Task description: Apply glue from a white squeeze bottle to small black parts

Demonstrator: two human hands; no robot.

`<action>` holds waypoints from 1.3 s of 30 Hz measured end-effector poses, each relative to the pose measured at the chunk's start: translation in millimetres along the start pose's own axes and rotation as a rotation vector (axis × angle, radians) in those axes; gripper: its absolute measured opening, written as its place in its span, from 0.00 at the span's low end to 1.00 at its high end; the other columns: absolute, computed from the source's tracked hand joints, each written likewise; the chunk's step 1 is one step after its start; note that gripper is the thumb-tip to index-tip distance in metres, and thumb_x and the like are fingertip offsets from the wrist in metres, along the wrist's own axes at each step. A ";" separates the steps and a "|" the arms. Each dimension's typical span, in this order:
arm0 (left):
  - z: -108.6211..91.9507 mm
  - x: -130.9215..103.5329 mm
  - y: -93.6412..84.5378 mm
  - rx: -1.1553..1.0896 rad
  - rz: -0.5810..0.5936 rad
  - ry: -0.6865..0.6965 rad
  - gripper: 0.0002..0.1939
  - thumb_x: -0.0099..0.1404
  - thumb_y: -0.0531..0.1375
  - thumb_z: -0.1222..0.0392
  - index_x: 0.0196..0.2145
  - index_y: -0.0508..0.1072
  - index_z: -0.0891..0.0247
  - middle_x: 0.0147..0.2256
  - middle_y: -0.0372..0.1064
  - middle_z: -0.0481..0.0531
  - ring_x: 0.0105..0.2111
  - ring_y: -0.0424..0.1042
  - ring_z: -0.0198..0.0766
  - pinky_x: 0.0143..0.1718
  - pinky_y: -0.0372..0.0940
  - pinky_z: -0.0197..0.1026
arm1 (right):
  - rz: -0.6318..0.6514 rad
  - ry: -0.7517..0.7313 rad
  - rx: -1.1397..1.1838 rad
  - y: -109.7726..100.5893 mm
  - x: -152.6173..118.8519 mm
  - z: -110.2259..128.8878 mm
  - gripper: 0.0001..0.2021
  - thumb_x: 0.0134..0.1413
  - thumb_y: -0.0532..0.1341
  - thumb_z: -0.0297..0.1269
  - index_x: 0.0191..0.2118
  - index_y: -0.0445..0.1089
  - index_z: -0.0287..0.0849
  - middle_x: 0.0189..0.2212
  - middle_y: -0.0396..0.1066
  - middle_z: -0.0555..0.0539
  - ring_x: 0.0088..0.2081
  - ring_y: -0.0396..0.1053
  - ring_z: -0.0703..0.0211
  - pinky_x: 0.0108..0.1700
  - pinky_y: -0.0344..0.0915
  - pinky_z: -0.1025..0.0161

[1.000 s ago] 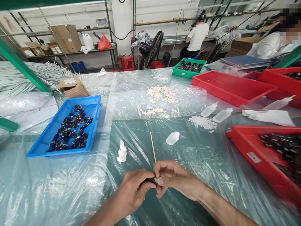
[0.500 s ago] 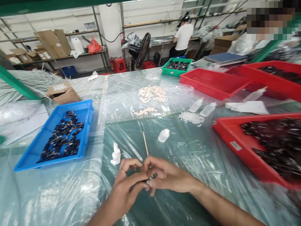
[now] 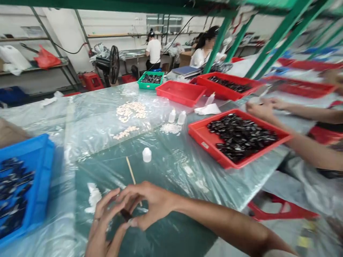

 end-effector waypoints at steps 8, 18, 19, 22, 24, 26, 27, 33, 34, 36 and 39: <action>3.7 9.5 -12.5 0.012 -0.045 -0.190 0.15 0.64 0.55 0.56 0.49 0.68 0.52 0.51 0.68 0.54 0.49 0.71 0.49 0.48 0.71 0.53 | -0.325 -0.332 -0.745 -13.1 -11.9 23.4 0.23 0.44 0.65 0.32 0.49 0.64 0.45 0.42 0.74 0.51 0.42 0.74 0.63 0.45 0.70 0.71; -8.8 15.8 -7.8 0.090 -0.007 -0.089 0.08 0.66 0.54 0.59 0.42 0.70 0.52 0.45 0.72 0.51 0.46 0.73 0.44 0.44 0.71 0.45 | -0.474 -0.687 -1.113 -5.4 -24.0 36.4 0.13 0.47 0.65 0.41 0.39 0.67 0.43 0.40 0.76 0.47 0.41 0.76 0.64 0.43 0.75 0.71; -9.4 16.1 -7.7 0.090 -0.004 -0.085 0.08 0.66 0.54 0.59 0.42 0.71 0.53 0.44 0.73 0.51 0.45 0.73 0.45 0.44 0.71 0.45 | -0.483 -0.697 -1.115 -5.0 -24.4 36.5 0.13 0.47 0.65 0.41 0.38 0.67 0.43 0.40 0.76 0.47 0.42 0.76 0.64 0.44 0.75 0.71; -11.4 14.7 -6.3 0.089 0.016 -0.074 0.07 0.67 0.54 0.60 0.40 0.71 0.53 0.43 0.73 0.51 0.44 0.73 0.45 0.44 0.70 0.45 | -0.515 -0.706 -1.133 -3.6 -25.0 36.3 0.12 0.47 0.66 0.39 0.37 0.68 0.42 0.39 0.77 0.48 0.43 0.75 0.64 0.47 0.74 0.72; -12.9 12.3 -4.2 0.081 0.034 -0.059 0.08 0.67 0.54 0.61 0.39 0.72 0.54 0.43 0.72 0.51 0.44 0.72 0.45 0.45 0.70 0.46 | -0.521 -0.701 -1.155 -2.7 -24.8 36.0 0.11 0.48 0.66 0.39 0.37 0.68 0.42 0.39 0.78 0.48 0.44 0.75 0.64 0.48 0.74 0.72; -13.7 9.8 -1.8 0.073 0.048 -0.044 0.08 0.67 0.54 0.62 0.40 0.72 0.54 0.43 0.72 0.51 0.44 0.72 0.45 0.46 0.69 0.45 | -0.521 -0.689 -1.178 -2.5 -24.1 36.2 0.12 0.48 0.65 0.40 0.38 0.68 0.42 0.39 0.78 0.48 0.44 0.75 0.64 0.48 0.74 0.72; -13.8 8.8 -0.8 0.072 0.051 -0.039 0.08 0.67 0.55 0.62 0.40 0.72 0.54 0.42 0.72 0.51 0.44 0.72 0.45 0.47 0.69 0.45 | -0.519 -0.684 -1.194 -2.5 -23.6 36.5 0.12 0.48 0.65 0.40 0.38 0.68 0.41 0.39 0.78 0.48 0.43 0.75 0.64 0.48 0.74 0.72; -13.3 7.2 1.4 0.045 0.052 -0.033 0.08 0.67 0.54 0.64 0.37 0.71 0.54 0.41 0.73 0.51 0.42 0.73 0.45 0.45 0.69 0.46 | -0.510 -0.675 -1.261 -1.6 -22.3 37.3 0.10 0.49 0.64 0.38 0.37 0.67 0.42 0.38 0.78 0.47 0.42 0.77 0.61 0.44 0.77 0.69; -13.4 6.9 1.4 0.040 0.050 -0.032 0.08 0.67 0.54 0.65 0.36 0.71 0.54 0.41 0.73 0.51 0.42 0.73 0.45 0.45 0.69 0.46 | -0.509 -0.670 -1.252 -1.8 -22.2 36.7 0.10 0.49 0.64 0.38 0.37 0.67 0.43 0.38 0.78 0.47 0.42 0.77 0.60 0.43 0.77 0.68; -13.5 6.0 1.7 0.037 0.046 -0.028 0.08 0.66 0.54 0.66 0.35 0.70 0.54 0.41 0.72 0.51 0.42 0.73 0.46 0.44 0.69 0.46 | -0.506 -0.661 -1.235 -2.1 -21.8 35.3 0.10 0.49 0.63 0.39 0.37 0.66 0.44 0.39 0.77 0.47 0.42 0.77 0.59 0.42 0.78 0.66; -13.5 4.6 1.9 0.050 0.032 -0.019 0.08 0.65 0.54 0.66 0.34 0.70 0.54 0.41 0.72 0.50 0.42 0.73 0.46 0.44 0.69 0.48 | -0.508 -0.662 -1.242 -2.3 -21.1 34.1 0.11 0.48 0.64 0.40 0.37 0.65 0.43 0.39 0.77 0.46 0.41 0.77 0.58 0.42 0.78 0.66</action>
Point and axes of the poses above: each hand's wrist, its own x-axis towards the middle knuckle, its own y-axis out of the palm, z = x × y, the point moved 5 cm from there along x, towards the middle knuckle
